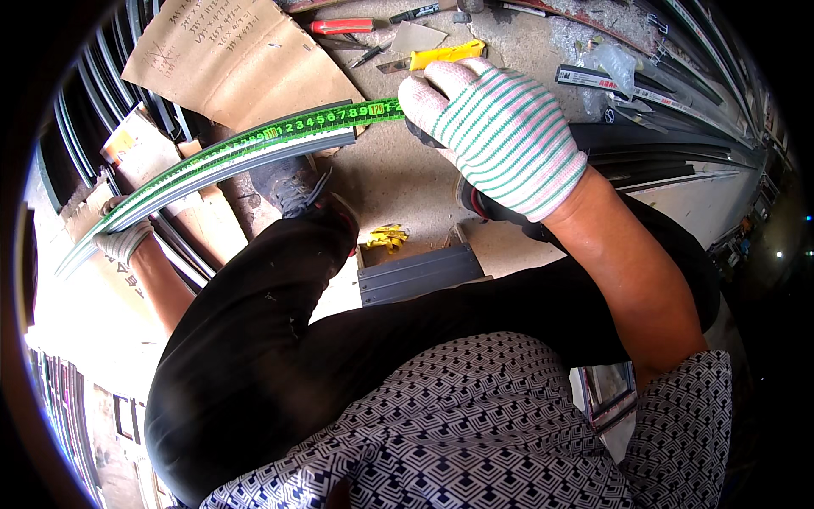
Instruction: The person measures a long metal profile using a tape measure, marks the measurement with a marker, and then uses a miter saw to cut the profile. The person repeats this process for multiple profiles, measuring, marking, and cutting them to specific lengths.
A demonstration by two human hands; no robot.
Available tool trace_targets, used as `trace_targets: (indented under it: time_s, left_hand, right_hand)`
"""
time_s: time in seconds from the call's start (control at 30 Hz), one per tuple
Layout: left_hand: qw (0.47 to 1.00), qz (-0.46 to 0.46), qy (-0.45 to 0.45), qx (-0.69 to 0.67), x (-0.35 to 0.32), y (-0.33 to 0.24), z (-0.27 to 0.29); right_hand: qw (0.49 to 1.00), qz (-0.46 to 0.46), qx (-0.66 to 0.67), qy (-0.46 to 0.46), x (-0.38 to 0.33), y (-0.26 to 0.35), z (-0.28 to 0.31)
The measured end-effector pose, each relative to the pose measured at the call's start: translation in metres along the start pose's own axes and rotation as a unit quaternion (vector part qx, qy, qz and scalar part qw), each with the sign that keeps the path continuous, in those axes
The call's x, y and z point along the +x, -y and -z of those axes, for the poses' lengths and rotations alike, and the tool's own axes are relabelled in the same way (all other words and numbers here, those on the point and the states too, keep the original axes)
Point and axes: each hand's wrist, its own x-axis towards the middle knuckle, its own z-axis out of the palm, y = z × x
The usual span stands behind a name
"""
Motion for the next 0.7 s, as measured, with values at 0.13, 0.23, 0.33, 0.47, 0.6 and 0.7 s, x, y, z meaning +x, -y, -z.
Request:
trace_targets:
  time_s: [0.13,0.23,0.33,0.47,0.6,0.7]
  left_hand:
    - [1.000,-0.001,-0.010,0.002,0.003,0.000,0.000]
    - [1.000,-0.012,0.001,-0.014,0.007,-0.003,0.005]
    - [1.000,0.011,0.018,0.017,-0.003,0.000,0.000]
    - [0.998,-0.015,0.015,0.061,-0.014,0.006,0.004]
    - [0.987,-0.058,-0.059,0.137,-0.039,0.034,-0.014]
    - [0.987,-0.062,-0.064,0.135,-0.040,0.032,-0.007]
  right_hand:
    - [1.000,0.003,-0.009,-0.004,0.000,-0.001,-0.002]
    - [1.000,0.012,0.006,-0.016,0.004,-0.002,0.002]
    - [0.998,0.009,0.041,-0.043,0.004,-0.002,0.002]
    - [0.996,-0.019,0.087,-0.015,0.013,-0.003,0.001]
    - [0.993,-0.040,0.105,-0.021,0.016,-0.013,-0.021]
    - [0.991,-0.040,0.124,-0.024,0.020,-0.027,-0.045]
